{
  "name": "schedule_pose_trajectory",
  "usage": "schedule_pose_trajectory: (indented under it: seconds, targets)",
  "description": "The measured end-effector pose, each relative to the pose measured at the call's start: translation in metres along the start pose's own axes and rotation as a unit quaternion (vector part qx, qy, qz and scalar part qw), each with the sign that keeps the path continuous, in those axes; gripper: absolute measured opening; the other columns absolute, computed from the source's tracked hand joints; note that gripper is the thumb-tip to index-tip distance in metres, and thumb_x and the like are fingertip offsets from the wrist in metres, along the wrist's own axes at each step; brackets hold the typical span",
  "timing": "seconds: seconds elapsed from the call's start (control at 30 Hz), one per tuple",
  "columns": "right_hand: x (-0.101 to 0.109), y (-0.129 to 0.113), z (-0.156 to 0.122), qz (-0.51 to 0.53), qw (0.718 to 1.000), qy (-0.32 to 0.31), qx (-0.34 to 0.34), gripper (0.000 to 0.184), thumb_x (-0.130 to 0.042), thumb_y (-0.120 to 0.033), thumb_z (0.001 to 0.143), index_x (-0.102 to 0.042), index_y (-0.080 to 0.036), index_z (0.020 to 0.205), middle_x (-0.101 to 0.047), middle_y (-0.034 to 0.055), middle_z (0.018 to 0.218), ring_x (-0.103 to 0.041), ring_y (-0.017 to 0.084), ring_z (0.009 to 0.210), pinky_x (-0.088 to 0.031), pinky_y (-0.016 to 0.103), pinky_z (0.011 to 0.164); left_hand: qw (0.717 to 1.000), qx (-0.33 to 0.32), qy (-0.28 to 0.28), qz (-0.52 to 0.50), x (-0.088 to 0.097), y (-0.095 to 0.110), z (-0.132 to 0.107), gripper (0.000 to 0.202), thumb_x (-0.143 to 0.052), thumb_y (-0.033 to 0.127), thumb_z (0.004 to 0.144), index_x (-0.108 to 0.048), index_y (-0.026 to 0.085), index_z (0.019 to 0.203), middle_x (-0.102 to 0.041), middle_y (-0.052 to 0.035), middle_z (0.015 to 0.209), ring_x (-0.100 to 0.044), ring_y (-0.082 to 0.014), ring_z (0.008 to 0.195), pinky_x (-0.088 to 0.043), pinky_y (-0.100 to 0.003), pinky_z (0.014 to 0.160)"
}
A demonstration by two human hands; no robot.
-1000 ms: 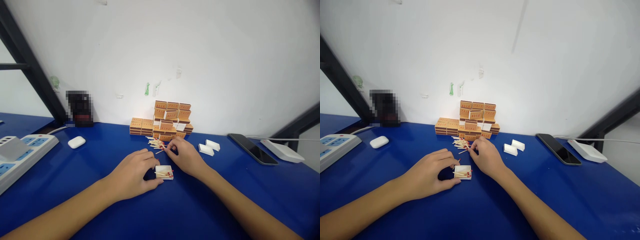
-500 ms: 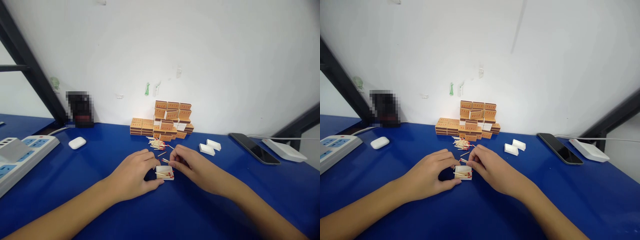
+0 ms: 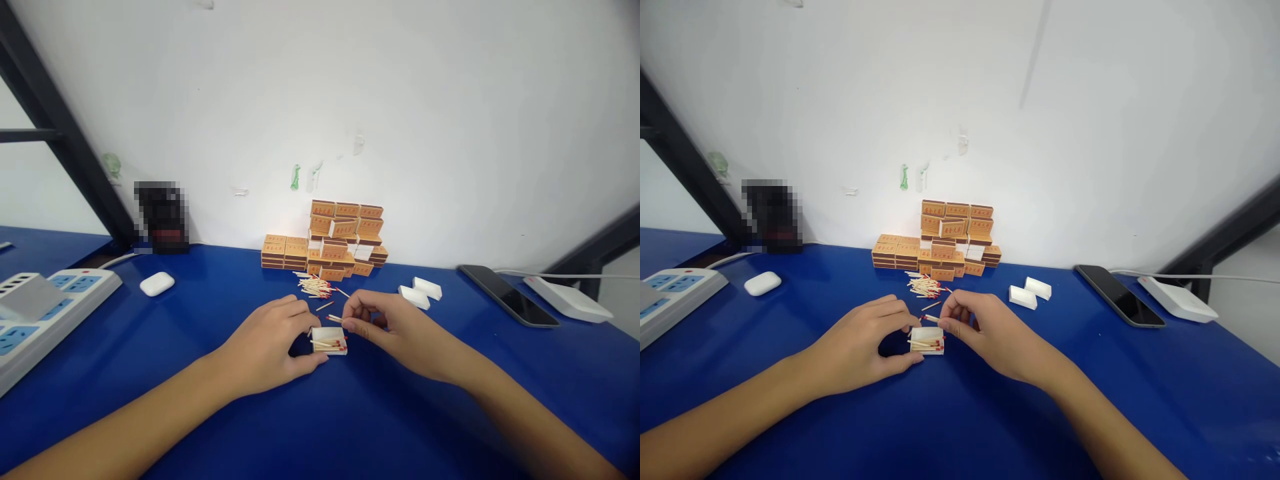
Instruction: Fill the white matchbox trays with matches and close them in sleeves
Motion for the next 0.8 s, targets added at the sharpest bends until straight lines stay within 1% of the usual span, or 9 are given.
schedule_pose_trajectory:
  seconds: [0.23,0.43,0.53,0.6,0.67,0.73,0.8]
  targets:
    - [0.004,0.006,0.003,-0.007,1.000,0.004,-0.001,0.022,-0.060,-0.041,0.102,-0.068,-0.024,0.092,-0.067,-0.0015,0.083,-0.056,0.015,0.074,-0.045,0.029,0.067,1.000,-0.002,0.008,-0.003,0.000,-0.001,0.000,0.024,-0.076,0.035,0.090,-0.072,0.018,0.107,-0.069,-0.0034,0.094,-0.060,-0.0221,0.092,-0.050,-0.037,0.081]
    - [-0.007,-0.007,0.000,-0.070,0.995,0.023,0.063,0.013,-0.063,-0.029,0.100,-0.070,-0.024,0.091,-0.062,0.0000,0.091,-0.054,0.013,0.074,-0.043,0.029,0.067,1.000,-0.006,0.010,0.000,-0.002,-0.002,-0.001,0.023,-0.076,0.036,0.089,-0.071,0.018,0.103,-0.068,-0.0035,0.093,-0.059,-0.0219,0.090,-0.050,-0.036,0.079]
    - [-0.008,-0.008,0.000,-0.080,0.993,0.018,0.079,0.014,-0.060,-0.028,0.101,-0.071,-0.024,0.094,-0.062,0.0009,0.097,-0.055,0.013,0.077,-0.044,0.029,0.069,1.000,-0.001,0.011,-0.003,-0.001,-0.003,-0.001,0.022,-0.077,0.036,0.089,-0.071,0.019,0.102,-0.068,-0.0031,0.093,-0.060,-0.0218,0.090,-0.050,-0.036,0.079]
    - [-0.005,-0.003,0.001,-0.106,0.991,0.030,0.072,0.016,-0.060,-0.029,0.102,-0.072,-0.024,0.092,-0.062,0.0010,0.093,-0.055,0.015,0.077,-0.043,0.030,0.070,1.000,0.000,0.013,-0.002,-0.001,-0.002,-0.001,0.022,-0.077,0.036,0.089,-0.071,0.019,0.103,-0.068,-0.0032,0.093,-0.060,-0.0220,0.091,-0.050,-0.036,0.080]
    - [-0.004,0.004,0.002,-0.133,0.989,0.038,0.051,0.013,-0.063,-0.030,0.100,-0.071,-0.024,0.092,-0.061,0.0010,0.089,-0.055,0.016,0.077,-0.042,0.031,0.070,1.000,-0.006,0.014,0.000,-0.001,-0.001,-0.001,0.023,-0.077,0.036,0.089,-0.071,0.019,0.104,-0.068,-0.0037,0.094,-0.061,-0.0222,0.091,-0.050,-0.036,0.080]
    - [-0.005,0.012,0.002,-0.138,0.990,0.021,0.026,0.009,-0.065,-0.029,0.097,-0.069,-0.022,0.092,-0.062,0.0012,0.089,-0.056,0.016,0.077,-0.042,0.031,0.068,1.000,-0.014,0.013,-0.001,-0.002,0.000,-0.001,0.024,-0.077,0.036,0.089,-0.071,0.019,0.105,-0.068,-0.0041,0.094,-0.061,-0.0226,0.092,-0.050,-0.036,0.080]
    - [-0.007,0.017,0.001,-0.127,0.992,-0.008,0.011,0.011,-0.063,-0.028,0.098,-0.066,-0.021,0.091,-0.063,0.0016,0.090,-0.056,0.016,0.076,-0.043,0.030,0.068,1.000,-0.018,0.010,0.000,-0.003,0.001,-0.002,0.025,-0.077,0.037,0.089,-0.071,0.019,0.106,-0.069,-0.0045,0.095,-0.061,-0.0230,0.092,-0.050,-0.037,0.080]
Point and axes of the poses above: each hand's wrist, its own z-axis towards the middle knuckle, its own x-axis out of the back of the hand, y = z × x, the point moved 3 cm from there along z, towards the middle knuckle
